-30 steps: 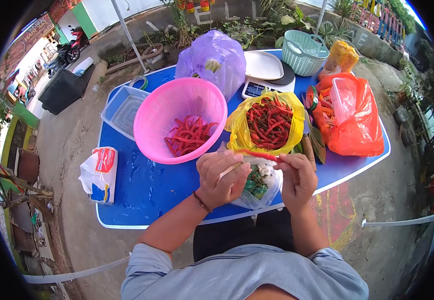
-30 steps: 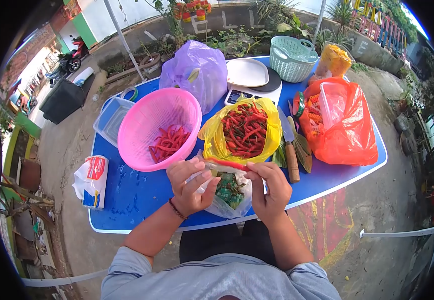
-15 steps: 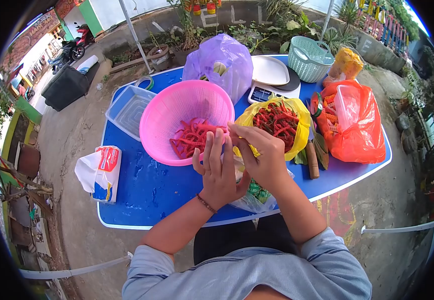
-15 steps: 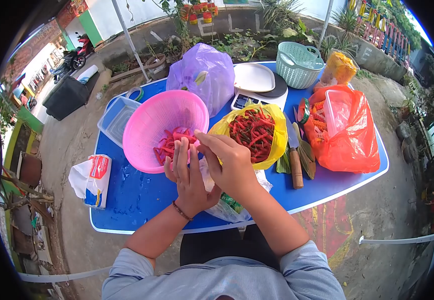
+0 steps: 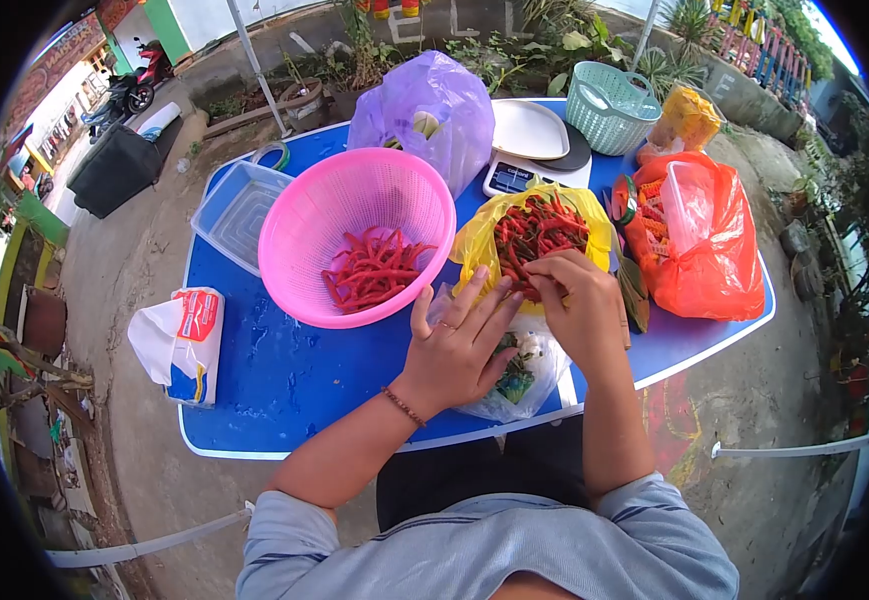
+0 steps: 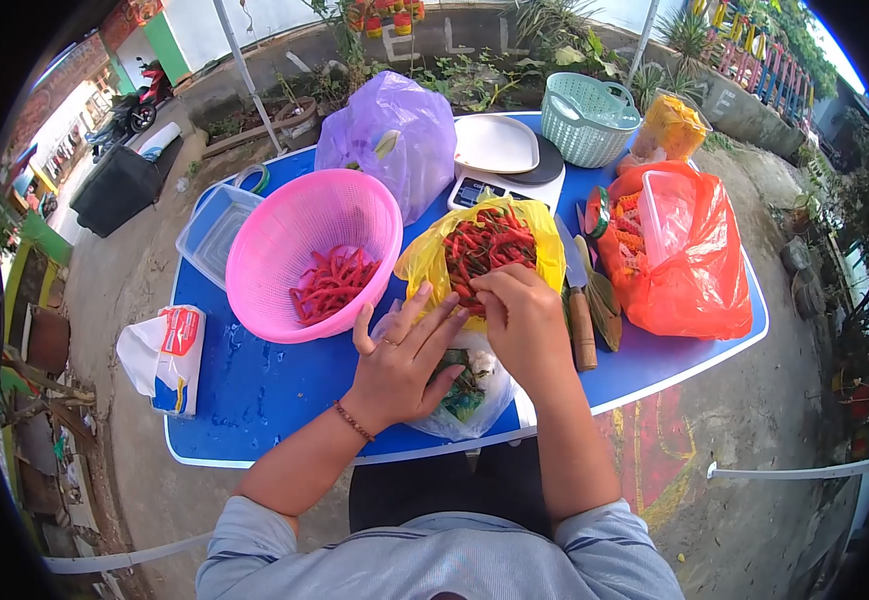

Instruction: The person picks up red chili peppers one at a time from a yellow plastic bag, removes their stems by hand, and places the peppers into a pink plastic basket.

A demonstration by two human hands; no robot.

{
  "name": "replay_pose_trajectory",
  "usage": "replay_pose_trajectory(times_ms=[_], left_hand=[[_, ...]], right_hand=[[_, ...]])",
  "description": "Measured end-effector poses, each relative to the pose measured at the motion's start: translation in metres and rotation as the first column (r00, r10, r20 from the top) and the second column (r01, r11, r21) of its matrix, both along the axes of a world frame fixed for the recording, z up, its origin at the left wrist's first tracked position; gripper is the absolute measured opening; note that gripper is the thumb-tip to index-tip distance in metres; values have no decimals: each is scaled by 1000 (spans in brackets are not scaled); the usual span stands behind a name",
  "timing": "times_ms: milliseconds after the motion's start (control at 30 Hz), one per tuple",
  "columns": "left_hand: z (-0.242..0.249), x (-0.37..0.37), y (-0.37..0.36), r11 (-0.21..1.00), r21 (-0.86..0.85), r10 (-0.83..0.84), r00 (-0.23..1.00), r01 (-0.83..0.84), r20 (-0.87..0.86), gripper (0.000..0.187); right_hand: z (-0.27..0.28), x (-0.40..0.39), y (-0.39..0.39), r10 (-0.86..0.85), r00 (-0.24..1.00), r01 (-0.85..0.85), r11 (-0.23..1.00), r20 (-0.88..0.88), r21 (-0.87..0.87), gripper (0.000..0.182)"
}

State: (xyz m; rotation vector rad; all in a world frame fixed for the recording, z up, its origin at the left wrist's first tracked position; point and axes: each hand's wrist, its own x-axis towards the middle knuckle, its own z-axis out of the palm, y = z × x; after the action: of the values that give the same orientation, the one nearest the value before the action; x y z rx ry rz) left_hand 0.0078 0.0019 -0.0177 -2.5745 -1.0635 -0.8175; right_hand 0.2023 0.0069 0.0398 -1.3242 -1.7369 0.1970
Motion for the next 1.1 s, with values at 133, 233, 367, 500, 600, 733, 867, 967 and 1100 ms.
replay_pose_trajectory(times_ms=[133,233,367,500,600,733,867,967,1100], left_hand=[[-7,1,1,999,-19,29,1000,-29,-6,53],[-6,1,1,998,-41,58,998,-57,9,53],[-3,3,-1,992,-42,119,993,-118,6,55],[2,6,-4,984,-81,160,987,-160,-2,60],[3,6,-5,984,-80,162,987,-161,2,63],[4,4,-4,991,-90,104,994,-100,42,62],[8,0,-3,989,-150,29,991,-9,130,56],[12,-4,1,995,-87,-21,973,42,231,49],[17,-10,1,975,-115,-126,899,190,419,37]], right_hand=[[-18,-3,10,-77,980,72,997,182,34,14],[-21,-11,12,-172,956,181,983,237,-16,14],[-20,-12,9,-173,941,174,984,292,24,16],[-22,-8,10,-172,955,174,985,243,13,12],[-17,1,12,-197,968,201,979,156,-14,11],[-19,14,14,-224,974,225,971,25,-78,12],[-9,11,5,-76,983,57,992,-168,-114,11],[-3,8,-1,-35,997,19,972,66,235,18],[4,-5,-14,81,996,-83,920,22,383,29]])
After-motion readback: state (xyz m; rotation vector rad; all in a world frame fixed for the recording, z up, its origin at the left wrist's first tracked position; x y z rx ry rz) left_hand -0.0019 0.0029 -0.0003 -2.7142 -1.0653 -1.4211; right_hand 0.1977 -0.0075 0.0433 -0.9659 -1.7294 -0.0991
